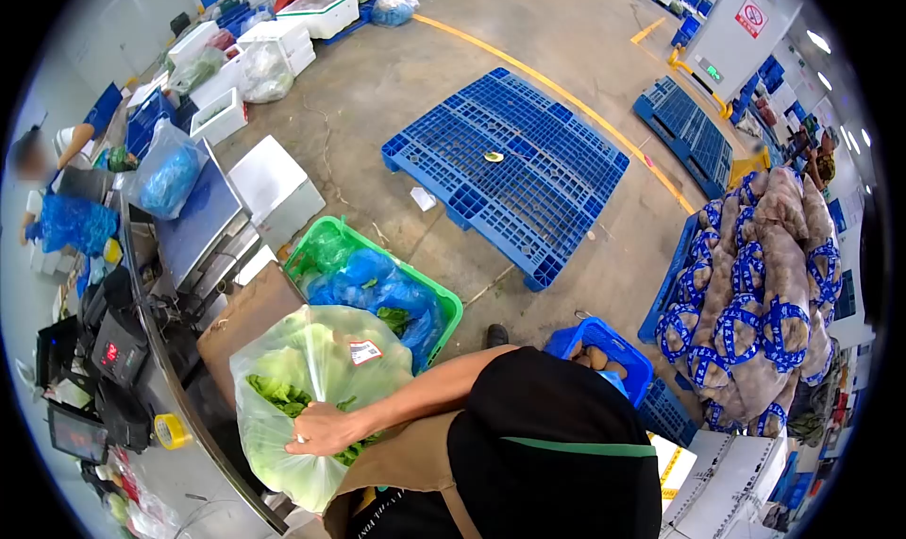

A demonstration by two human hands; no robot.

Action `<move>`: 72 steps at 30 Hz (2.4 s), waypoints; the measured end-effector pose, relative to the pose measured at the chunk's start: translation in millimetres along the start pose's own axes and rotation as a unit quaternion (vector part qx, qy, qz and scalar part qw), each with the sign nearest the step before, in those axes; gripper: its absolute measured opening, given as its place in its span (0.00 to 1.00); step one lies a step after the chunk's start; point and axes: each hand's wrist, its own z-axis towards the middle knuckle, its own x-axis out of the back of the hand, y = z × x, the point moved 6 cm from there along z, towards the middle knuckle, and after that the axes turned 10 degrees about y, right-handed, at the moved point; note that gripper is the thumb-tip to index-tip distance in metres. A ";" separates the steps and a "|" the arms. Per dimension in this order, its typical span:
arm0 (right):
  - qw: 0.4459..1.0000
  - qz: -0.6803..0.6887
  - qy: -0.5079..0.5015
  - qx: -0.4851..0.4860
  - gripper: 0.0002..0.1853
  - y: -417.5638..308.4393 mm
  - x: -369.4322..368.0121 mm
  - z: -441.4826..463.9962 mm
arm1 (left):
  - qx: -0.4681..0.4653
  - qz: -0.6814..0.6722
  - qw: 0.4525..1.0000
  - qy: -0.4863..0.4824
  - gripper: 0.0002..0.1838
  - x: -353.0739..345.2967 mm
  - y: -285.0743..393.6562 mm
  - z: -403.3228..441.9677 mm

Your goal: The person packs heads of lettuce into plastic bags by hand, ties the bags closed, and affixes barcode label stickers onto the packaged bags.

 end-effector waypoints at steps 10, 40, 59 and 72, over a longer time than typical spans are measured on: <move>0.994 -0.030 0.101 -0.036 0.22 75.4 196.8 -157.1 | -0.054 0.133 0.990 0.013 0.21 -70.2 -145.7 -125.6; 0.353 0.083 0.837 -0.410 0.23 305.5 680.4 -528.5 | 0.200 0.271 0.855 -0.395 0.14 -830.8 -388.5 -156.0; 0.155 0.371 0.860 -0.313 0.18 673.8 1002.3 -676.7 | 0.191 0.528 0.827 0.009 0.16 -614.8 -459.9 -308.5; 0.380 0.288 0.774 -0.418 0.16 879.9 1083.5 -643.2 | 0.164 0.465 0.857 -0.148 0.16 -731.3 -501.7 -439.5</move>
